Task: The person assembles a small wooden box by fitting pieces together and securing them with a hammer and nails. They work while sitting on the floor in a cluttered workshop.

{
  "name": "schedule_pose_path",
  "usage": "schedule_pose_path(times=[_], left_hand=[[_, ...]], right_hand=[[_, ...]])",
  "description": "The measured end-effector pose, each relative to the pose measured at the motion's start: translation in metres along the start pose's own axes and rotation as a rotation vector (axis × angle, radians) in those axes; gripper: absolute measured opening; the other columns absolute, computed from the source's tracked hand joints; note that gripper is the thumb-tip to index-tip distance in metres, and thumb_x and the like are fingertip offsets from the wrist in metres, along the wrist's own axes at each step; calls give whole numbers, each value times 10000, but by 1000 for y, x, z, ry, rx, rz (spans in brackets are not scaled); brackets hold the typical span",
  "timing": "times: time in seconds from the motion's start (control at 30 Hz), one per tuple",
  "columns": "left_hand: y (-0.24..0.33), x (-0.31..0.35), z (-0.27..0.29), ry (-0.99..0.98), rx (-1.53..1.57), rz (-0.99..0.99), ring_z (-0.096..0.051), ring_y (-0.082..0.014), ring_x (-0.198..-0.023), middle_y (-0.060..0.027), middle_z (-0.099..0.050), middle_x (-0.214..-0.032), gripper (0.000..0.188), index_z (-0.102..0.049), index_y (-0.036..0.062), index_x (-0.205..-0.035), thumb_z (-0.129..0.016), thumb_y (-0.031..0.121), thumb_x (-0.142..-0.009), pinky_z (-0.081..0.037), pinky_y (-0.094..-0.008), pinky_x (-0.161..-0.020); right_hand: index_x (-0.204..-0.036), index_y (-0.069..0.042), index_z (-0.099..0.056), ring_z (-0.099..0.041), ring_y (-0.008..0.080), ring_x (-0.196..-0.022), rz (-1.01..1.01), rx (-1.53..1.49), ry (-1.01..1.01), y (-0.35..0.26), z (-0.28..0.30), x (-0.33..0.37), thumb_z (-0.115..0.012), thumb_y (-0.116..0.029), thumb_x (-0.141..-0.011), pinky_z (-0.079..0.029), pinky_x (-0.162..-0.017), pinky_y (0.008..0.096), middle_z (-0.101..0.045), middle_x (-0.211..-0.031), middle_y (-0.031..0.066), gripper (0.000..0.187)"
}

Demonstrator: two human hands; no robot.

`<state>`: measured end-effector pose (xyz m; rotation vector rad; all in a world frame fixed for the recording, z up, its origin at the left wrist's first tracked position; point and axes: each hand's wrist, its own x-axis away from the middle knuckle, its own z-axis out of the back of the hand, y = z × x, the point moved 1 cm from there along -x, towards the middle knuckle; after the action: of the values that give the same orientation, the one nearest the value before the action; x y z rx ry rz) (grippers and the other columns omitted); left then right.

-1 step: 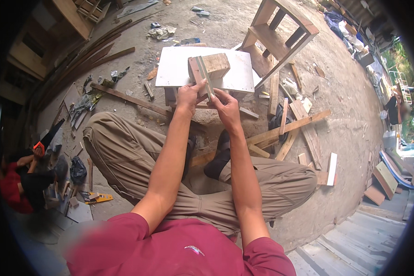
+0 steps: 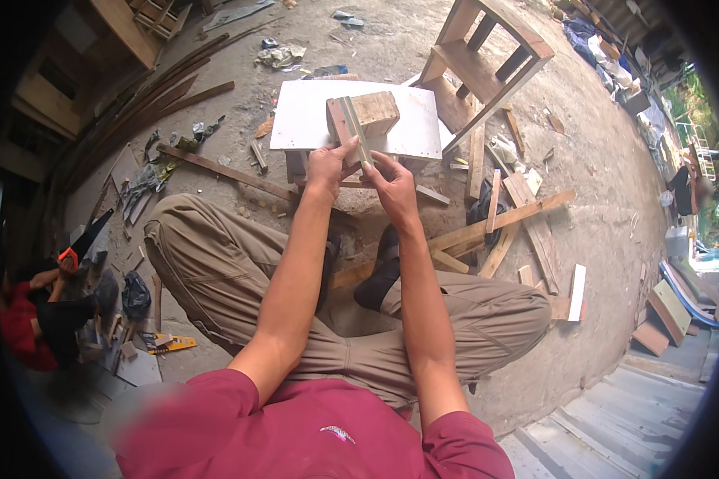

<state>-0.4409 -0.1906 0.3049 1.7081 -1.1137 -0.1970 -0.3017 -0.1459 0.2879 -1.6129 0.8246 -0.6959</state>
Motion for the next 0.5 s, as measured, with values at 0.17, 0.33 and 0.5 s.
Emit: schedule_pose_path(times=[0.17,0.33,0.5], left_hand=[[-1,-1,-1,-7,-29,2,-696,-178,-757,-98,-692,-945,314,-661,-39,-1050,-757,187,-853,-602,-288,-666],[-2,-6,6,-40,-85,24,-697,-181,-762,-104,-696,-939,373,-650,-49,-1088,-765,210,-844,-594,-296,-675],[-2,-10,8,-30,-150,34,-700,-175,-781,-103,-711,-922,366,-653,-38,-1078,-763,223,-847,-587,-293,-681]], right_hand=[[-1367,20,-523,-630,87,-796,156,285,10,10,3,-5,-741,-143,-892,-523,-682,225,-680,-1016,87,547],[-1359,11,-542,-618,78,-782,197,317,54,8,-2,-3,-746,-151,-890,-502,-655,216,-680,-999,83,536],[-1304,17,-596,-664,173,-918,188,331,121,4,-9,0,-698,-206,-908,-531,-777,305,-695,-1052,169,466]])
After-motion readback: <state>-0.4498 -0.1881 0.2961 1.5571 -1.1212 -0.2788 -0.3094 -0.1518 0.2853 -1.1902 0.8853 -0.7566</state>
